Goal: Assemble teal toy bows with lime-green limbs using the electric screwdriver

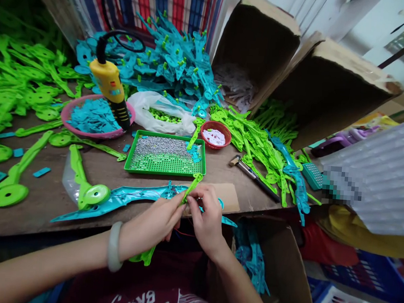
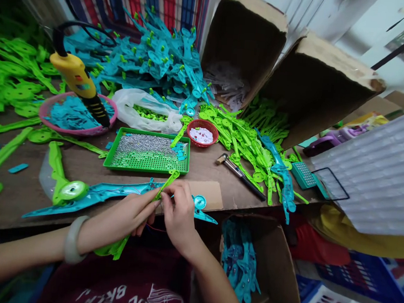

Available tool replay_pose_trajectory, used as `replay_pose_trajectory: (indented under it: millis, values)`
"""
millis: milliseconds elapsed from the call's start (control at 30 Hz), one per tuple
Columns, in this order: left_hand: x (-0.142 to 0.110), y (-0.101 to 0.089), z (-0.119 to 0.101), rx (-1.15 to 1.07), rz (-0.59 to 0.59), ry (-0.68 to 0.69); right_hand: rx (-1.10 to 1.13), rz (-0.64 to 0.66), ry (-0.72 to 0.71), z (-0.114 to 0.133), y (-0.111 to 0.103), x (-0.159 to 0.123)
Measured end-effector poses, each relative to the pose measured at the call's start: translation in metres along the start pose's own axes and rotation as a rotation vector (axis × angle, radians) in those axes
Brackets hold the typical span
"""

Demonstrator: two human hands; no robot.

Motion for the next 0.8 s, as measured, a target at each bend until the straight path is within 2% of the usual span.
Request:
replay_pose_trajectory:
  millis: [133, 300, 367, 533, 667, 800]
  values:
    - [0.0, 0.004, 0.005, 0.097, -0.058, 0.032, -0.054, -0.011, -0.007, 0.007, 0.0, 0.001]
    - [-0.001, 0.006, 0.01, 0.403, -0.208, 0.005, -0.123, -0.054, -0.044, 0.018, -0.003, -0.002]
    - [-0.001, 0.008, 0.008, 0.329, -0.198, 0.021, -0.123, -0.067, -0.108, 0.02, -0.005, -0.002]
    - [-0.005, 0.012, -0.001, -0.144, -0.071, 0.115, -0.065, 0.002, -0.267, 0.016, -0.015, 0.001]
    - [-0.007, 0.013, -0.002, -0.187, -0.048, 0.144, -0.002, 0.047, -0.222, 0.011, -0.017, 0.004]
    - [-0.011, 0.012, -0.004, -0.14, -0.116, 0.161, 0.084, -0.073, -0.107, 0.007, -0.011, -0.001]
Point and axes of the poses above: each hand's wrist, its own x-axis towards the middle knuckle, its own y-axis out of the palm, z = x × y, the point moved 7 cm from there along x, towards the middle knuckle, and after that the axes turned 12 degrees about z, right-handed, at the moved point
